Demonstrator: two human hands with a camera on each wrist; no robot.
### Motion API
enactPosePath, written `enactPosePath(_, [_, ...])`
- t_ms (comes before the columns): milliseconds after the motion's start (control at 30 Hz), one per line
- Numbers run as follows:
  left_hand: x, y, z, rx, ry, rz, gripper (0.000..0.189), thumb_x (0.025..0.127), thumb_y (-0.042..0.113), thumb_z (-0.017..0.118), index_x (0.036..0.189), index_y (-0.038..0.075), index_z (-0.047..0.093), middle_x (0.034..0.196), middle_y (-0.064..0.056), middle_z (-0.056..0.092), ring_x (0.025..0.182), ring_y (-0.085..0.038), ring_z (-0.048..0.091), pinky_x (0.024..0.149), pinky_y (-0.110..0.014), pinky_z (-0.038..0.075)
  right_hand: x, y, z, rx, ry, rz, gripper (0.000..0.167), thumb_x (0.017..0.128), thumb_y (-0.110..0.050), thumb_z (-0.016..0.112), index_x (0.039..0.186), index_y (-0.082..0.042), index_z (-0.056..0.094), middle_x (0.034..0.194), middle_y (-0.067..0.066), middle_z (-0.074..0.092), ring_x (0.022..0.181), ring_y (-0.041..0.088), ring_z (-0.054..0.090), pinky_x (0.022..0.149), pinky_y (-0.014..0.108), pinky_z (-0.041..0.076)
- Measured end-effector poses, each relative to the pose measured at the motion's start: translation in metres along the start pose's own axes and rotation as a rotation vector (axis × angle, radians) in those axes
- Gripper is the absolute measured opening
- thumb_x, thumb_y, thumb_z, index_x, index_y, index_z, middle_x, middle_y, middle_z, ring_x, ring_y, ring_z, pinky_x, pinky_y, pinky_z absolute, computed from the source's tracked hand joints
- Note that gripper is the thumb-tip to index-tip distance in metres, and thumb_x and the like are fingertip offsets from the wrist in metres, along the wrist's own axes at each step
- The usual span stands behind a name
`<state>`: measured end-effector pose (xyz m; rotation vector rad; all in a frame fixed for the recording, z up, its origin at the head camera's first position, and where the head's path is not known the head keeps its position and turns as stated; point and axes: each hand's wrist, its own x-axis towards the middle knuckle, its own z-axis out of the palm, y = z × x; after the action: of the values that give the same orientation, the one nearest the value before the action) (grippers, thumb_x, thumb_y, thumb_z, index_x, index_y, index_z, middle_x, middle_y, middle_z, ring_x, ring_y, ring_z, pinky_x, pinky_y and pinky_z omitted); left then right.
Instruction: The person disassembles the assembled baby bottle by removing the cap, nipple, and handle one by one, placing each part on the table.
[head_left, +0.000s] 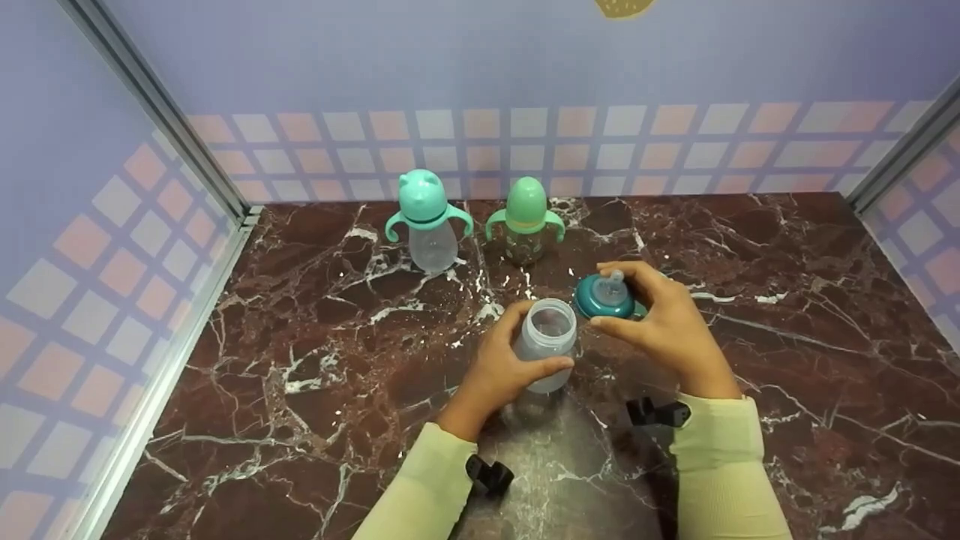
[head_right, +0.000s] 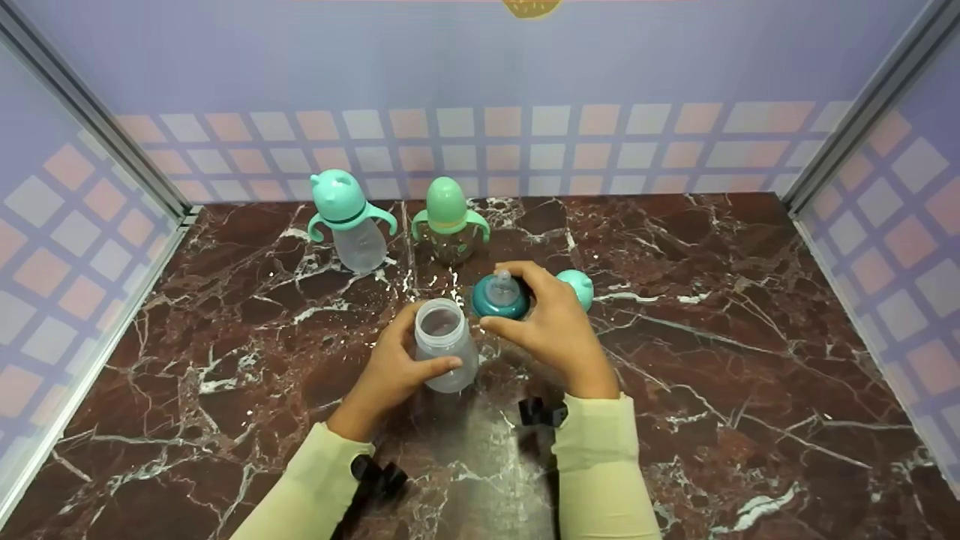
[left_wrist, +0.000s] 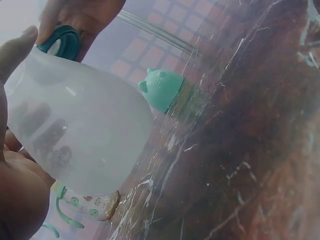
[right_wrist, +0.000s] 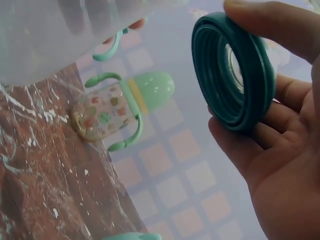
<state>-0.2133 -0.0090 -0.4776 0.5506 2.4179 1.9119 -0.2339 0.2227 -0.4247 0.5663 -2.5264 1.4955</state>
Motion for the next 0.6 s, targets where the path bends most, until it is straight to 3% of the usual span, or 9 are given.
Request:
enactPosePath(233, [0.006, -0.003, 0.006, -0.040, -0.009, -0.043, 0.073, 0.067, 0.036, 0.088, 0.130, 0.029, 0.051, 0.121, 0.003, 0.062, 0.111, -0.021, 0.060, 0.097, -0.044, 0.046, -0.002, 0.009, -0.009, -0.086, -0.040, 0.027, 0.058, 0.072, -0.027, 0.086, 0.122, -0.013, 0.059, 0.131, 0.003, 0.061, 0.117, 0.018, 0.062, 0.096, 0.012, 0.045])
enactPosePath(367, [0.009, -0.003, 0.010, -0.025, -0.012, -0.056, 0.075, 0.066, 0.037, 0.089, 0.130, 0.029, 0.050, 0.120, 0.002, 0.062, 0.112, -0.022, 0.060, 0.098, -0.042, 0.046, -0.004, 0.014, -0.014, -0.148, -0.088, 0.076, 0.060, 0.074, -0.034, 0.084, 0.124, -0.015, 0.057, 0.127, 0.004, 0.063, 0.114, 0.020, 0.063, 0.093, 0.024, 0.051])
enactPosePath(500, [0.013, -0.001, 0.015, 0.000, -0.018, -0.069, 0.076, 0.066, 0.039, 0.089, 0.130, 0.028, 0.050, 0.119, 0.003, 0.063, 0.109, -0.016, 0.060, 0.098, -0.040, 0.046, -0.004, 0.018, -0.019, -0.186, -0.112, 0.130, 0.062, 0.075, -0.038, 0.082, 0.127, -0.016, 0.056, 0.119, 0.007, 0.066, 0.108, 0.022, 0.065, 0.090, 0.039, 0.052])
enactPosePath(600, [0.016, 0.001, 0.017, 0.022, -0.020, -0.074, 0.078, 0.066, 0.040, 0.088, 0.131, 0.028, 0.049, 0.119, 0.005, 0.063, 0.108, -0.014, 0.060, 0.098, -0.040, 0.046, -0.005, 0.021, -0.023, -0.210, -0.116, 0.174, 0.062, 0.075, -0.042, 0.082, 0.126, -0.018, 0.056, 0.120, 0.007, 0.066, 0.107, 0.024, 0.065, 0.090, 0.043, 0.052])
